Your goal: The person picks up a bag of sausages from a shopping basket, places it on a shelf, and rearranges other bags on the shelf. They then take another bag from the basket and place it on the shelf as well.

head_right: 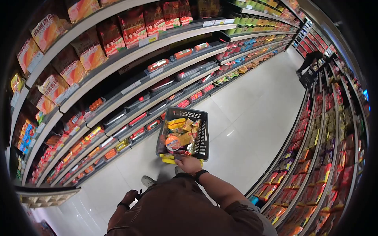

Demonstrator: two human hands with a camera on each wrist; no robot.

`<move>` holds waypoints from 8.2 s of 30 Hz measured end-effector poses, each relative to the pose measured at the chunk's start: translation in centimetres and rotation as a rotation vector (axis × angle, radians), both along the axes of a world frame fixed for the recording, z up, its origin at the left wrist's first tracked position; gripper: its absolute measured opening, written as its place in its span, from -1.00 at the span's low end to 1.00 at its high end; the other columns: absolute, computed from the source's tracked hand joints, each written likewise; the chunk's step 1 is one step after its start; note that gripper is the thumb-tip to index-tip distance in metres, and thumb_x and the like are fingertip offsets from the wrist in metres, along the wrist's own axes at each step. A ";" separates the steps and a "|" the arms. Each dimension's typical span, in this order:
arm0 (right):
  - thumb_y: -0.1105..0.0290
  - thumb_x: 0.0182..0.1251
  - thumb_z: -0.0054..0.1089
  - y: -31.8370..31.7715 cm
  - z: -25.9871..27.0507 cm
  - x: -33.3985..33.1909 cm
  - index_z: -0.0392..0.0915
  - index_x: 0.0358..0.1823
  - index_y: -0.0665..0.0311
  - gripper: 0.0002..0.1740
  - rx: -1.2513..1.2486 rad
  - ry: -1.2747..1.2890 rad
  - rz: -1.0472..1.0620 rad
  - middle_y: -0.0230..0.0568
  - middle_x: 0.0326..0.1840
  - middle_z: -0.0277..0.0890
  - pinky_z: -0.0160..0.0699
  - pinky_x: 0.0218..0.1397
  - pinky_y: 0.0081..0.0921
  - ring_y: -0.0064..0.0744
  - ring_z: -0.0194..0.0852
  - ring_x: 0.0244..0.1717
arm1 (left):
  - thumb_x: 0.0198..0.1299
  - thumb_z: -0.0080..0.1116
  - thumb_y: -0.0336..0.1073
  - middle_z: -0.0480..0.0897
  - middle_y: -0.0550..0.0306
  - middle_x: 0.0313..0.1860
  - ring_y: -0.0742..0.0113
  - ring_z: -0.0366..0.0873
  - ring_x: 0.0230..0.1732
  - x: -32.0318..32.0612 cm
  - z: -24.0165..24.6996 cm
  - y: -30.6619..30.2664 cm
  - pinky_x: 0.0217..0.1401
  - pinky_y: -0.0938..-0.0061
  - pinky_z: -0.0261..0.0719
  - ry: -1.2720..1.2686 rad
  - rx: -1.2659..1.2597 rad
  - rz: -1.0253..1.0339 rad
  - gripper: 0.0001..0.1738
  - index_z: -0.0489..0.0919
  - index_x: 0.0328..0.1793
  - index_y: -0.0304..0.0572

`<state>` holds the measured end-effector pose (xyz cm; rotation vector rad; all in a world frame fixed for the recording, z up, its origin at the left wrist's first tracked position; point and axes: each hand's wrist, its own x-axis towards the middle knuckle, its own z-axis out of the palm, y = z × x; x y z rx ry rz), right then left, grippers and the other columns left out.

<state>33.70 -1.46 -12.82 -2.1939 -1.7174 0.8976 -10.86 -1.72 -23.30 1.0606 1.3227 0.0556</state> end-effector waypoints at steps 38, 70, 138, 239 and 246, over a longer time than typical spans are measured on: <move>-0.03 0.14 0.12 -12.0 -5.8 -8.5 0.62 -0.25 0.22 -0.56 -0.104 -0.013 0.192 -0.01 -0.29 0.65 0.56 -0.09 -0.09 0.03 0.63 -0.20 | 0.27 -0.01 -0.13 0.69 -0.03 -0.08 0.17 0.69 -0.11 -12.9 4.7 -25.1 -0.34 0.38 0.57 0.368 -0.138 0.053 -0.54 0.50 0.15 -0.33; -0.04 0.11 0.05 -13.7 -3.4 -8.0 0.66 -0.21 0.18 -0.53 -0.183 -0.152 0.245 -0.03 -0.24 0.66 0.58 -0.06 -0.08 0.03 0.64 -0.17 | 0.33 -0.01 -0.12 0.67 -0.02 -0.06 0.20 0.65 -0.13 -15.6 3.1 -25.2 -0.17 0.40 0.54 0.229 0.001 0.107 -0.56 0.49 0.17 -0.30; 0.48 0.35 0.04 -9.6 28.5 21.6 0.49 -0.36 0.30 -0.89 1.150 0.354 0.157 -0.31 -0.52 0.39 0.52 -0.24 -0.26 -0.40 0.31 -0.50 | 0.19 0.07 -0.11 0.60 0.17 -0.04 0.11 0.45 0.14 24.3 8.6 -7.0 0.24 0.06 0.30 0.329 0.940 -0.343 -0.78 0.64 -0.18 0.03; 0.11 0.42 0.07 3.8 37.8 23.0 0.45 -0.52 0.10 -0.65 2.001 0.621 0.708 -0.71 -0.68 0.38 0.38 -0.48 -0.79 -0.74 0.28 -0.66 | 0.00 0.13 -0.30 0.59 0.14 -0.47 0.12 0.57 -0.25 28.9 10.4 -4.7 0.14 0.18 0.44 0.598 0.867 -0.195 -0.89 0.60 -0.51 -0.10; 0.25 0.38 0.16 11.7 28.7 24.3 0.56 -0.04 0.14 -0.79 1.753 0.901 0.546 -0.31 -0.06 0.63 0.57 -0.11 -0.72 -0.63 0.58 -0.20 | -0.06 0.12 -0.35 0.56 0.15 -0.50 0.09 0.53 -0.30 28.9 10.4 -4.6 0.00 0.21 0.46 0.580 0.877 -0.170 -0.92 0.55 -0.56 -0.08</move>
